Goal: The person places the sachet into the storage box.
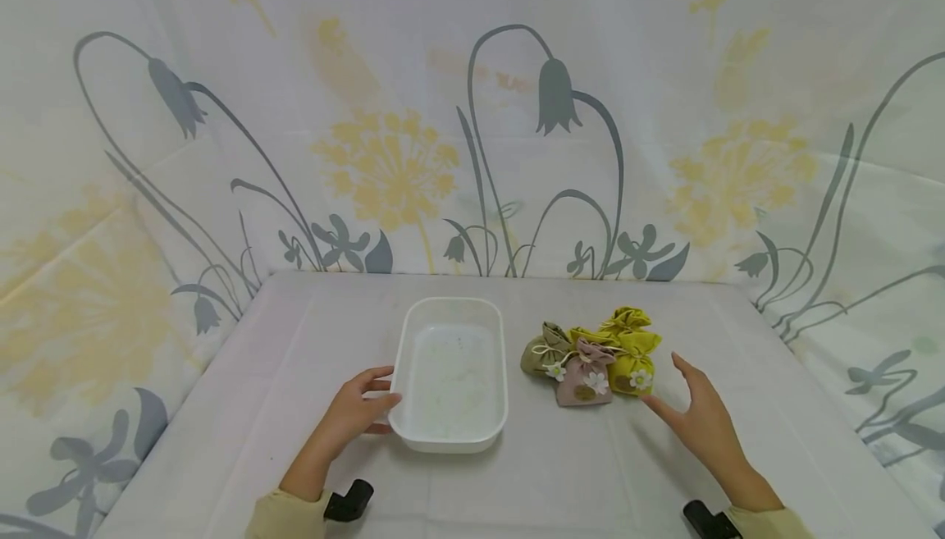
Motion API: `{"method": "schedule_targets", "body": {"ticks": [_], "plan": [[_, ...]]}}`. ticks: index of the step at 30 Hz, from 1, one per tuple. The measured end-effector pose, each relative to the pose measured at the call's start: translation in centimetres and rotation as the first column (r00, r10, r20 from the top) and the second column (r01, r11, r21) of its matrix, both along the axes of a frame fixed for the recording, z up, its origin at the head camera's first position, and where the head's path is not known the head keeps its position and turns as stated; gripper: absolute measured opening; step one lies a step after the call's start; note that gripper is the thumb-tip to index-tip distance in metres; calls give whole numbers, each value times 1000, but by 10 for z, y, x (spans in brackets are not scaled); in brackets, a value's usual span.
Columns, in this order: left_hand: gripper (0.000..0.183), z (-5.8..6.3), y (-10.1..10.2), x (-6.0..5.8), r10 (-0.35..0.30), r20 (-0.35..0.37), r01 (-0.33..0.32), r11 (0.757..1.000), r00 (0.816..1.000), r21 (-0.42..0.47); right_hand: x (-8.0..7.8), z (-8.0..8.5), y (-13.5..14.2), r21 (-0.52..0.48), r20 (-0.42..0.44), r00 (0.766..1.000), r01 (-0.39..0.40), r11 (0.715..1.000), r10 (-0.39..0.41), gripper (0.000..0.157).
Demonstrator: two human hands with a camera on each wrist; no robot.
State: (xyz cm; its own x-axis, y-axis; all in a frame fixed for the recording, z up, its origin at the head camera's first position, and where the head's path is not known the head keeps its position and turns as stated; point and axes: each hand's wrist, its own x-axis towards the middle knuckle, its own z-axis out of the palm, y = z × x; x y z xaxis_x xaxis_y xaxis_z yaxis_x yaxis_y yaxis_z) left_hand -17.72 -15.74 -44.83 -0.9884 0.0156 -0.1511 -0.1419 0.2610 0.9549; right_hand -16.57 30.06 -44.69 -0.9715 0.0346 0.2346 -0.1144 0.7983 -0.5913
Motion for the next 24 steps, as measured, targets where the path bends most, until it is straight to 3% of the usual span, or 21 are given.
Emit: {"method": "schedule_targets", "body": {"ticks": [12, 24], "plan": [[44, -1, 3, -3, 13, -21, -13, 1000, 1000, -2, -11, -2, 2, -79, -84, 996, -41, 996, 34, 76], [43, 0, 7, -6, 25, -10, -25, 1000, 1000, -8, -26, 0, 0, -113, -57, 998, -38, 993, 32, 75]]}}
